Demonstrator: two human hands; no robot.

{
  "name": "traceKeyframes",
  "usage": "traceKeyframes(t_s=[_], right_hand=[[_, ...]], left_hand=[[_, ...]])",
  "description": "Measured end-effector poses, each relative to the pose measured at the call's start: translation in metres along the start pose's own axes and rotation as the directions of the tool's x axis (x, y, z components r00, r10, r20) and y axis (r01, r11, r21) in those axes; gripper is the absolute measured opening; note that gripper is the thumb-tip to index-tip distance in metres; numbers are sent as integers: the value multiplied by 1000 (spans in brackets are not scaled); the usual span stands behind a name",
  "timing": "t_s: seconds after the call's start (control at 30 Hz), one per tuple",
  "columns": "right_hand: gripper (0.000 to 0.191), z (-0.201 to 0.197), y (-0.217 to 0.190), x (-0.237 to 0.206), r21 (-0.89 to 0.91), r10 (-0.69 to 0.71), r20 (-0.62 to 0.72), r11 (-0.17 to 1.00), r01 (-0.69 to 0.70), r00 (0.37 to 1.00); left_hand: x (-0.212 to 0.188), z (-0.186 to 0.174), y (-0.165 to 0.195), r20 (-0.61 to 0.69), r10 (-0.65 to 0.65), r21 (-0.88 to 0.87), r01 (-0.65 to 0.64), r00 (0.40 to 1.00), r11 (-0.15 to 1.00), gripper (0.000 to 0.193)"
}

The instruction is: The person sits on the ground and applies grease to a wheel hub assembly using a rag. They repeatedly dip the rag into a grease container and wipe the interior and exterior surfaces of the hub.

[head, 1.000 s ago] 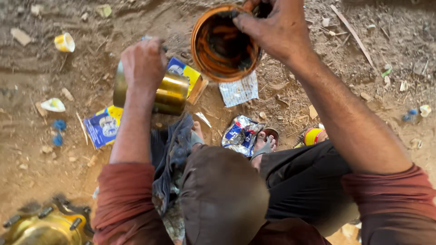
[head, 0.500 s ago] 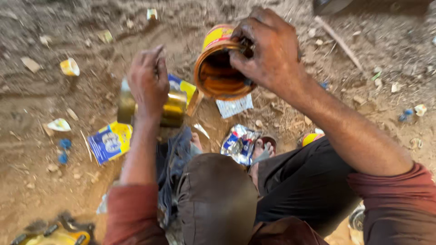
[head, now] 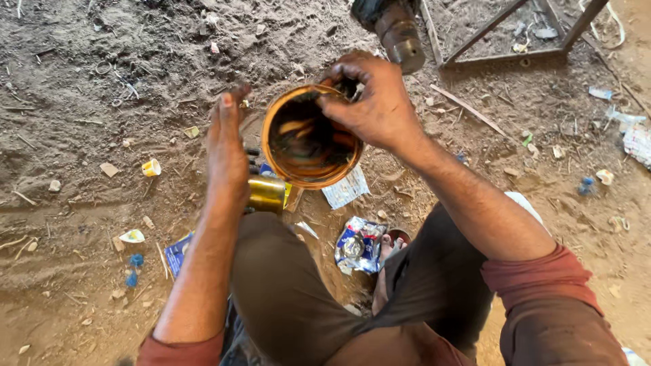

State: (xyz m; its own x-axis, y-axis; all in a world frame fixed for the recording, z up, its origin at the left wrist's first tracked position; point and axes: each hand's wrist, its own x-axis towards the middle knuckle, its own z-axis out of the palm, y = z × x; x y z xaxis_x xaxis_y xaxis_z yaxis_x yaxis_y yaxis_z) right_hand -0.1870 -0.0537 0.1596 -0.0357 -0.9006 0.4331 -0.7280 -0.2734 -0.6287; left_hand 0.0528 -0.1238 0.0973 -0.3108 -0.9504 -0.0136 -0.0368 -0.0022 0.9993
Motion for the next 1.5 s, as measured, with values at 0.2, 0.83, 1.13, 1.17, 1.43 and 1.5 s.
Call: traceKeyframes(t_s=[0.2, 0.83, 1.13, 1.17, 1.43, 1.5], right_hand=[[24, -28, -25, -2, -253, -310, -53, 924, 288, 949], [41, -37, 37, -28, 962, 74, 122, -255, -100, 990], [35, -54, 55, -42, 998, -32, 36, 43, -35, 999], [39, -53, 55, -42, 926, -69, -1, 377, 27, 998], [73, -36, 79, -52, -391, -289, 412, 801, 454, 864], [76, -36, 100, -60, -461, -265, 523, 712, 530, 810]], left_hand=[[18, 27, 16, 112, -380, -321, 395, 918, 861, 94], [32, 34, 28, 217, -123, -735, 245, 969, 633, 63], [47, 74, 18, 220, -96, -718, 228, 971, 658, 71], [51, 80, 12, 282, -10, -735, 223, 959, 640, 76], [57, 127, -62, 396, -184, -884, 428, 899, 189, 77], [49, 147, -89, 385, -322, -870, 457, 865, 187, 81]])
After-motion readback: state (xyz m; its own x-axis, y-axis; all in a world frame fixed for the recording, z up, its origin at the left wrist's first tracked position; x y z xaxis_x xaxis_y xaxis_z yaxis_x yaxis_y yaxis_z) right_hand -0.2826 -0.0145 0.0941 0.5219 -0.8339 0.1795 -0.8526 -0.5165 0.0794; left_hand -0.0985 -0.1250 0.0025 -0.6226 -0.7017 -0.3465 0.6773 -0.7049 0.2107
